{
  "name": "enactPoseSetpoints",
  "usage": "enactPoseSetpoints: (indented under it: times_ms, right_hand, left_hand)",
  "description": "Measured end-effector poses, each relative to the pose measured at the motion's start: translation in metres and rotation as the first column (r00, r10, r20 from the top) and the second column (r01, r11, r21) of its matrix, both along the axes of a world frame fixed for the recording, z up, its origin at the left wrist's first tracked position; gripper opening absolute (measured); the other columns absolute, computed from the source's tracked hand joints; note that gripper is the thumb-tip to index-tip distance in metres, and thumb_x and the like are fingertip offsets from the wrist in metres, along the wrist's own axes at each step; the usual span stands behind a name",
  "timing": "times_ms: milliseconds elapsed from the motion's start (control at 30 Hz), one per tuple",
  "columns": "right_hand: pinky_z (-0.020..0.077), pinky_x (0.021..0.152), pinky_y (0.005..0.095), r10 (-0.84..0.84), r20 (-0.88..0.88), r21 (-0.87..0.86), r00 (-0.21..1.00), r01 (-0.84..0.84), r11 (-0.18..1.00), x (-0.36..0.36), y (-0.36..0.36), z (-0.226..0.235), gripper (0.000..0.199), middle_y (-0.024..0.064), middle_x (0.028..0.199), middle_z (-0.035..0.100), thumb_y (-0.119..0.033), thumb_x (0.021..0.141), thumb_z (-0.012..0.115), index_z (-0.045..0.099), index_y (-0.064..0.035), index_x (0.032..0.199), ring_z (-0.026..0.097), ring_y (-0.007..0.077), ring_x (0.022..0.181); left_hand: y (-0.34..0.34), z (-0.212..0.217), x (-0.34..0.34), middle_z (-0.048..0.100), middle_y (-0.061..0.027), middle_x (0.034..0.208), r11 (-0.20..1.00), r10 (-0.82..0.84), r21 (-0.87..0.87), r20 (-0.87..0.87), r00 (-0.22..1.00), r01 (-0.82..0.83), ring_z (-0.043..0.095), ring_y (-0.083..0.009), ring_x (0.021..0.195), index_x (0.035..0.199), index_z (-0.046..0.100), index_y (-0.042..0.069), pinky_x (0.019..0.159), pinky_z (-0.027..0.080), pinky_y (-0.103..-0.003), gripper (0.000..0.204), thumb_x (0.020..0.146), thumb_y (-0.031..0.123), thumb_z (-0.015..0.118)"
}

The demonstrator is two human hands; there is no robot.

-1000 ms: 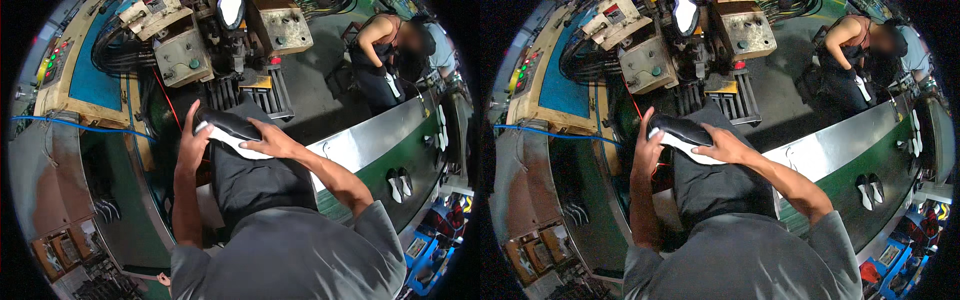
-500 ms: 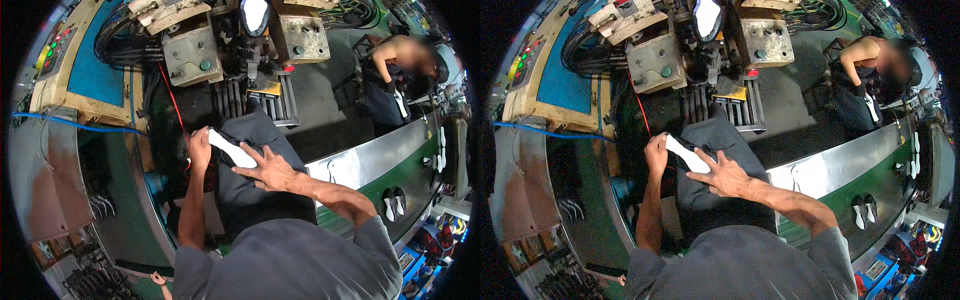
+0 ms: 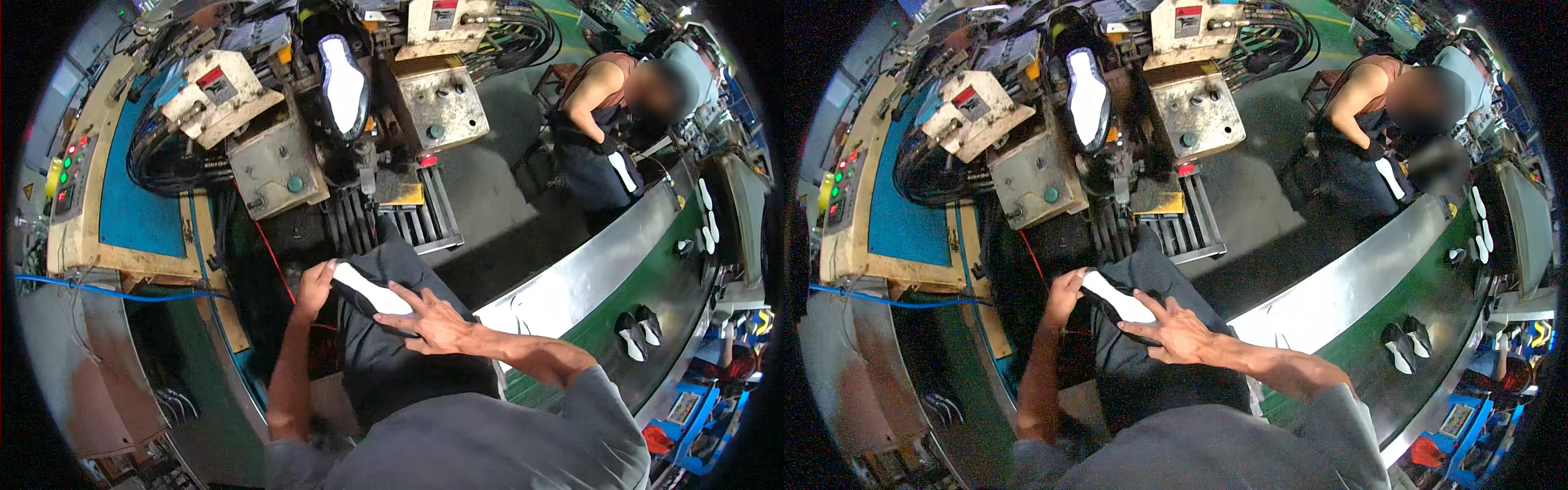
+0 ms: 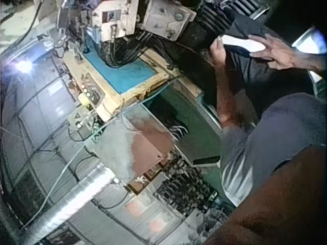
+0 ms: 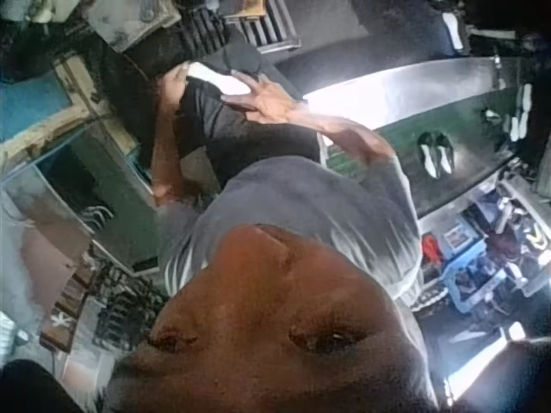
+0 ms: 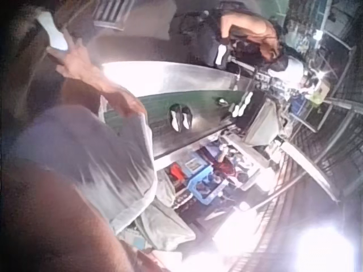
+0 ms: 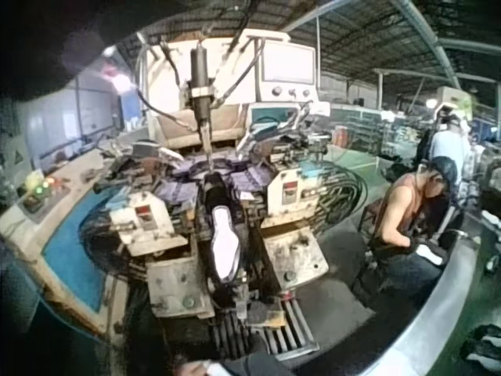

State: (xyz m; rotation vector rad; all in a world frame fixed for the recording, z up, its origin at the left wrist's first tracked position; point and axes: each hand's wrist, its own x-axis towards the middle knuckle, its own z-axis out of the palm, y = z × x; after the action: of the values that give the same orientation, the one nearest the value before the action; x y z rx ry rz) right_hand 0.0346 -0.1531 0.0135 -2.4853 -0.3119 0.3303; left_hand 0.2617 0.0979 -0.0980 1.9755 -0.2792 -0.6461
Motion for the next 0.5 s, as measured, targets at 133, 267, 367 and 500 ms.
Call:
enactPoseSetpoints:
  times_ms: [133, 267, 367, 500]
  right_hand:
    - [0.0625, 0.093, 0.0533, -0.295, 0.096, -0.101, 0.951, 0.304, 0.947, -0.007, -0.042, 0.022, 0.081, 0.0266, 0.173, 0.024, -0.029, 0.082, 0.084, 0.057, -0.0411, 0.157, 0.06, 0.0443, 0.107]
    - [0.0625, 0.089, 0.0501, -0.438, 0.352, -0.165, 0.828, 0.515, 0.841, 0.031, -0.088, 0.062, 0.083, 0.0265, 0.172, 0.028, -0.027, 0.081, 0.086, 0.057, -0.0421, 0.157, 0.059, 0.0404, 0.106]
    - [0.0612, 0.092, 0.0534, -0.439, 0.438, -0.194, 0.784, 0.56, 0.806, 0.083, -0.107, 0.103, 0.084, 0.0251, 0.171, 0.03, -0.024, 0.083, 0.085, 0.054, -0.0422, 0.159, 0.059, 0.0435, 0.11]
    - [0.0584, 0.098, 0.0569, -0.338, 0.537, -0.198, 0.773, 0.505, 0.84, 0.168, -0.116, 0.142, 0.081, 0.028, 0.169, 0.03, -0.025, 0.085, 0.083, 0.053, -0.0405, 0.159, 0.058, 0.0473, 0.117]
  left_hand:
    - [-0.089, 0.049, 0.095, 0.051, 0.0081, 0.084, 0.965, 0.12, -0.255, 0.252, 0.96, -0.054, 0.047, -0.0093, 0.079, 0.094, 0.063, 0.008, 0.074, 0.042, -0.028, 0.043, 0.114, 0.045, 0.052]
    - [-0.191, 0.15, 0.185, 0.066, -0.0096, 0.138, 0.765, 0.197, -0.598, -0.138, 0.971, -0.241, 0.065, -0.0224, 0.121, 0.149, 0.055, 0.006, 0.104, 0.051, -0.043, 0.055, 0.111, 0.046, 0.058]
    - [-0.234, 0.189, 0.223, 0.061, -0.0134, 0.152, 0.738, 0.028, -0.625, -0.347, 0.938, -0.253, 0.061, -0.0254, 0.136, 0.162, 0.045, 0.006, 0.113, 0.049, -0.045, 0.068, 0.109, 0.045, 0.062]
    - [-0.213, 0.202, 0.223, 0.062, -0.0143, 0.149, 0.754, 0.029, -0.624, -0.28, 0.96, -0.205, 0.061, -0.0253, 0.135, 0.162, 0.044, 0.006, 0.113, 0.049, -0.041, 0.068, 0.108, 0.041, 0.064]
